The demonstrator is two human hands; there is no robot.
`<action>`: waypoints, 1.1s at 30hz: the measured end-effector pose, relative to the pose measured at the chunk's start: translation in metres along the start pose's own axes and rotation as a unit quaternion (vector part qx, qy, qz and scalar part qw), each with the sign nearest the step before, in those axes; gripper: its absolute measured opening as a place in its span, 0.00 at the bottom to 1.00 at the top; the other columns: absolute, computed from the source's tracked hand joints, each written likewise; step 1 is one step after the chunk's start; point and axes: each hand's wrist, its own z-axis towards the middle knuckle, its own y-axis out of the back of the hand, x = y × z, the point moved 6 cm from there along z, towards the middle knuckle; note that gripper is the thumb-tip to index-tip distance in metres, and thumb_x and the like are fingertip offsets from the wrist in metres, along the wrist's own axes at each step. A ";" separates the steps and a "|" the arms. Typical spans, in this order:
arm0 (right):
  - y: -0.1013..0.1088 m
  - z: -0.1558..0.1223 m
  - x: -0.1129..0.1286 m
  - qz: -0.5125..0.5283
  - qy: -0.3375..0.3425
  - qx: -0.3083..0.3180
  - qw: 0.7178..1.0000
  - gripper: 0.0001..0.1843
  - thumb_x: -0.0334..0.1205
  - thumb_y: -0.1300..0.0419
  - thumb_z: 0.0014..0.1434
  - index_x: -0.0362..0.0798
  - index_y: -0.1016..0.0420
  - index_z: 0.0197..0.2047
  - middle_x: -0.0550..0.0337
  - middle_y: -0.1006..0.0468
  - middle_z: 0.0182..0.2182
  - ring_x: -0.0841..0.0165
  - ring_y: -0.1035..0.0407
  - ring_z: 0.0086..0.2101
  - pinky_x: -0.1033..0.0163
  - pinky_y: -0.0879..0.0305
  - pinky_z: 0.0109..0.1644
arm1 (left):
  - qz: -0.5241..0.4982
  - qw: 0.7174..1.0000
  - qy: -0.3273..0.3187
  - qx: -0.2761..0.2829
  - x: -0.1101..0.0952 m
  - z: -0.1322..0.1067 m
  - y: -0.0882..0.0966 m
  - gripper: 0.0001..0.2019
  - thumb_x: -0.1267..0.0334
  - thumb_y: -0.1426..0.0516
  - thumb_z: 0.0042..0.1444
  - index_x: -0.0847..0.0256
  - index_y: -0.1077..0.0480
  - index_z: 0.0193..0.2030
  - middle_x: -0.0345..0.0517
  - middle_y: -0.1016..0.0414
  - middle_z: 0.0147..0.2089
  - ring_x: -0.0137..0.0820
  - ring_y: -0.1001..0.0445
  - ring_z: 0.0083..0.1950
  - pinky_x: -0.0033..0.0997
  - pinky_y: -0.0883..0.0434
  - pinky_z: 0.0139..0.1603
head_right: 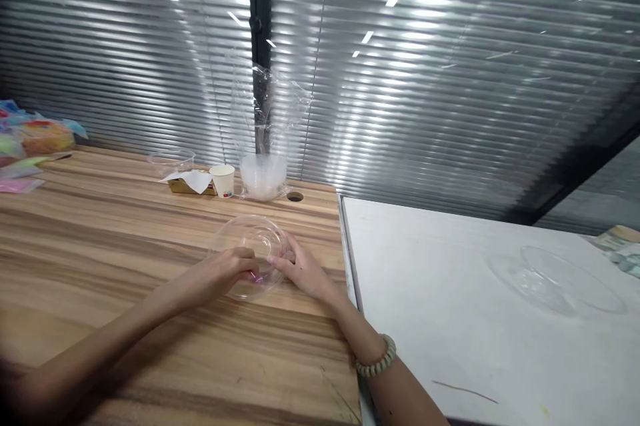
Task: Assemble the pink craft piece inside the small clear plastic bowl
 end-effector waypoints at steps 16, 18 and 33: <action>0.004 -0.001 -0.007 0.006 -0.014 -0.032 0.999 0.31 0.51 0.46 0.59 0.51 0.45 0.64 0.56 0.27 0.41 0.60 0.34 0.45 0.55 0.37 0.48 | -0.010 0.990 -0.015 -0.138 0.007 0.009 0.012 0.12 0.76 0.50 0.58 0.63 0.26 0.37 0.47 0.27 0.36 0.31 0.29 0.38 0.28 0.35 0.38; 0.004 -0.001 -0.007 0.010 -0.015 -0.036 0.999 0.31 0.52 0.46 0.60 0.52 0.45 0.63 0.56 0.27 0.41 0.61 0.33 0.43 0.56 0.36 0.46 | -0.029 0.987 -0.021 -0.155 0.008 0.010 0.012 0.11 0.74 0.49 0.58 0.63 0.25 0.35 0.47 0.26 0.34 0.31 0.28 0.37 0.28 0.34 0.38; 0.002 0.001 -0.009 0.015 -0.021 -0.017 1.000 0.28 0.56 0.50 0.61 0.50 0.40 0.60 0.58 0.27 0.33 0.63 0.33 0.37 0.56 0.36 0.45 | 0.002 0.989 -0.021 -0.149 0.010 0.007 0.004 0.14 0.79 0.52 0.55 0.63 0.27 0.36 0.46 0.27 0.36 0.31 0.29 0.39 0.28 0.34 0.39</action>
